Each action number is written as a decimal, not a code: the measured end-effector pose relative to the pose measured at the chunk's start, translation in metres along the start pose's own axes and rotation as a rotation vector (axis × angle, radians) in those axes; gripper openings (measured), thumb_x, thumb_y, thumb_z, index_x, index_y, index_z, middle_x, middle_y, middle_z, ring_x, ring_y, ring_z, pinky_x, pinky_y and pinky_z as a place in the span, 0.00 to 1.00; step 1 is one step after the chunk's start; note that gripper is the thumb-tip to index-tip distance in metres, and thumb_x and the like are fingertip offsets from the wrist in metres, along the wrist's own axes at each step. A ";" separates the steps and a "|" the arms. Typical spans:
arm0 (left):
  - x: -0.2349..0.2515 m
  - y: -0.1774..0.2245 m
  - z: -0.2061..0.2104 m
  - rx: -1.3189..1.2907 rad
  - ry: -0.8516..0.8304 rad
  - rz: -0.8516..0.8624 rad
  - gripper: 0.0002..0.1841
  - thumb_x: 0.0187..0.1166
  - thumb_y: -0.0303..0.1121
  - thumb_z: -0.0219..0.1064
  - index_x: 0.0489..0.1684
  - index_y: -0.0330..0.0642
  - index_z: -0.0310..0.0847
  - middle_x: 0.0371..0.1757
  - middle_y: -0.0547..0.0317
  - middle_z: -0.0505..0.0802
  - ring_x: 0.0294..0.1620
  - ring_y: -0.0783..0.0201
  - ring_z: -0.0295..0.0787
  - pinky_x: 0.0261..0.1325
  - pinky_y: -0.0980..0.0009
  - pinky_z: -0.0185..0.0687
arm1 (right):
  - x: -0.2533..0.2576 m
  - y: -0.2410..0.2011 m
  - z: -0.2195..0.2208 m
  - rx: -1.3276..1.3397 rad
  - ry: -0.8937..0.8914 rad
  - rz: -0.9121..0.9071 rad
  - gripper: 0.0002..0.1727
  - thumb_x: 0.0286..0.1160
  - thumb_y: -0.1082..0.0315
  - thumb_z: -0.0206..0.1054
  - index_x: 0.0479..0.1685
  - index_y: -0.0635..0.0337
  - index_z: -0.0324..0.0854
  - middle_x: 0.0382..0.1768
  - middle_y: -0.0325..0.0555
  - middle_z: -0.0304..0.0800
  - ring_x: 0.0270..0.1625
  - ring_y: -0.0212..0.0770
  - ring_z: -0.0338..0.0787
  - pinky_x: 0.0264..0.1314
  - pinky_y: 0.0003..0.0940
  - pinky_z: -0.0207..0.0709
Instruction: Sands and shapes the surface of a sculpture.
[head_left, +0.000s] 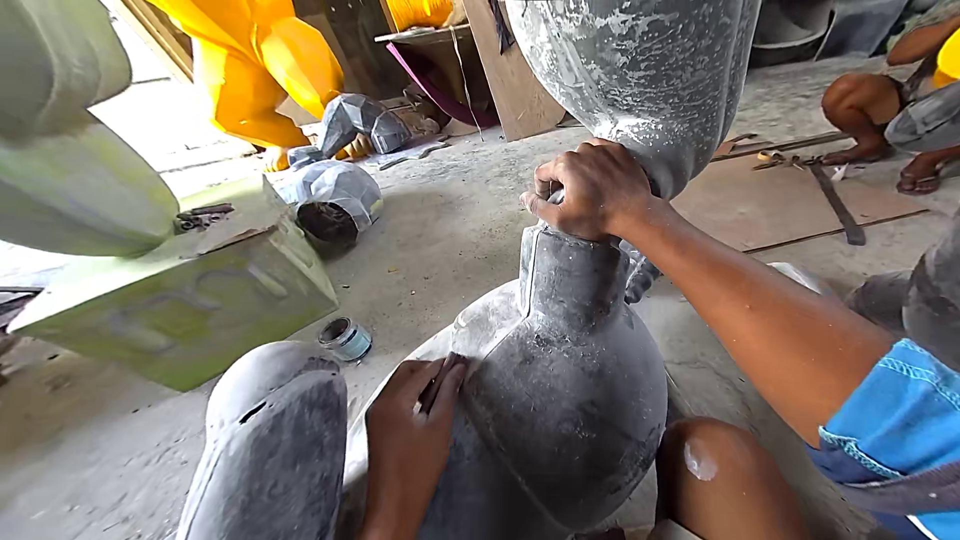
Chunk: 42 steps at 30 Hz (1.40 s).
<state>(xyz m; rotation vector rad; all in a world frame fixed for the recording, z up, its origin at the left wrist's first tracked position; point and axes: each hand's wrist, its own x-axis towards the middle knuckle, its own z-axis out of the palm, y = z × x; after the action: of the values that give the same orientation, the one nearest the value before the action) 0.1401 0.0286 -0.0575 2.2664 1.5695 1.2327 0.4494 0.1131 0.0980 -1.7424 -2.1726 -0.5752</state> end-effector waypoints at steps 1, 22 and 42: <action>0.007 0.000 0.003 -0.004 -0.010 0.007 0.16 0.80 0.46 0.68 0.42 0.44 0.95 0.39 0.60 0.92 0.38 0.66 0.89 0.43 0.64 0.88 | -0.002 0.001 0.001 0.000 0.006 0.005 0.30 0.78 0.32 0.46 0.29 0.41 0.85 0.24 0.36 0.86 0.35 0.42 0.88 0.44 0.51 0.73; 0.024 -0.013 -0.003 -0.083 -0.131 0.202 0.14 0.80 0.50 0.67 0.44 0.56 0.96 0.44 0.74 0.93 0.41 0.78 0.88 0.44 0.74 0.87 | 0.000 0.000 -0.001 0.020 0.028 0.017 0.27 0.75 0.35 0.50 0.24 0.42 0.81 0.21 0.36 0.83 0.32 0.42 0.86 0.38 0.51 0.69; 0.062 0.002 -0.009 -0.078 -0.303 0.310 0.09 0.81 0.45 0.69 0.42 0.56 0.95 0.41 0.75 0.91 0.38 0.78 0.87 0.42 0.71 0.87 | 0.011 -0.007 0.001 0.026 -0.009 0.023 0.24 0.72 0.38 0.53 0.25 0.43 0.82 0.23 0.39 0.84 0.35 0.45 0.88 0.42 0.54 0.71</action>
<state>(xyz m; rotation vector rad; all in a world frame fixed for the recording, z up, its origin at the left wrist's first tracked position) 0.1440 0.0756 -0.0167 2.5656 1.0805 0.9272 0.4403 0.1214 0.1017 -1.7572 -2.1533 -0.5328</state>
